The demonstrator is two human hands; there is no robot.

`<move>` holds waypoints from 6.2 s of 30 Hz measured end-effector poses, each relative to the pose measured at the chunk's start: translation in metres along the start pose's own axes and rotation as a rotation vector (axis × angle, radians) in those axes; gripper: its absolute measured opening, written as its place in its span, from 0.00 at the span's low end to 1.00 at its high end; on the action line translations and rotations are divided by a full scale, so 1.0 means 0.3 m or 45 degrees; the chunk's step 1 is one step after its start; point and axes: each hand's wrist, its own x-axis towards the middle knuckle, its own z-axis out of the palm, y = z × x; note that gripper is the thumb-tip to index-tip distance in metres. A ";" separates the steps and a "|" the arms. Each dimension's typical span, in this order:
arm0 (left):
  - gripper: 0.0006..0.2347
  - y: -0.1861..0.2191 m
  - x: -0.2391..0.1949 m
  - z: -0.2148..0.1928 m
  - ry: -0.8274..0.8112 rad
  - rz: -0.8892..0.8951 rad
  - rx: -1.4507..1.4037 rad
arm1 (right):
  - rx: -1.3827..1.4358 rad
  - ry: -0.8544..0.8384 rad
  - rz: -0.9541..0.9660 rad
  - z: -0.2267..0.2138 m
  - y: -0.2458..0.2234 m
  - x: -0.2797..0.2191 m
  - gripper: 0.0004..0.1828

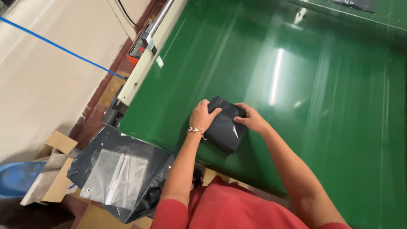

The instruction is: Folding black plastic bags and placing them into clear plastic packaging sleeves at a conveyor belt station.

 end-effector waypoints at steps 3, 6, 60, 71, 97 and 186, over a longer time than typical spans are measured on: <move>0.33 0.119 -0.056 -0.109 -0.085 -0.088 0.220 | -0.058 -0.011 -0.026 0.012 0.006 -0.017 0.36; 0.37 0.144 -0.020 -0.090 -0.197 -0.164 0.316 | -0.104 -0.002 -0.035 0.027 0.018 -0.044 0.38; 0.09 -1.403 -1.000 -0.201 0.740 -0.690 -0.572 | 0.122 0.009 0.341 0.160 -0.034 -0.082 0.22; 0.06 -1.403 -1.229 -0.694 1.750 -0.692 -1.402 | 0.120 0.025 0.313 0.166 -0.033 -0.083 0.20; 0.03 -1.199 -1.259 -0.646 1.955 -0.811 -1.610 | -0.799 -0.681 -1.062 2.291 -0.441 0.055 0.35; 0.35 -1.685 -0.869 -0.308 1.540 -1.622 0.462 | -0.108 -1.212 0.320 2.016 -0.478 0.284 0.12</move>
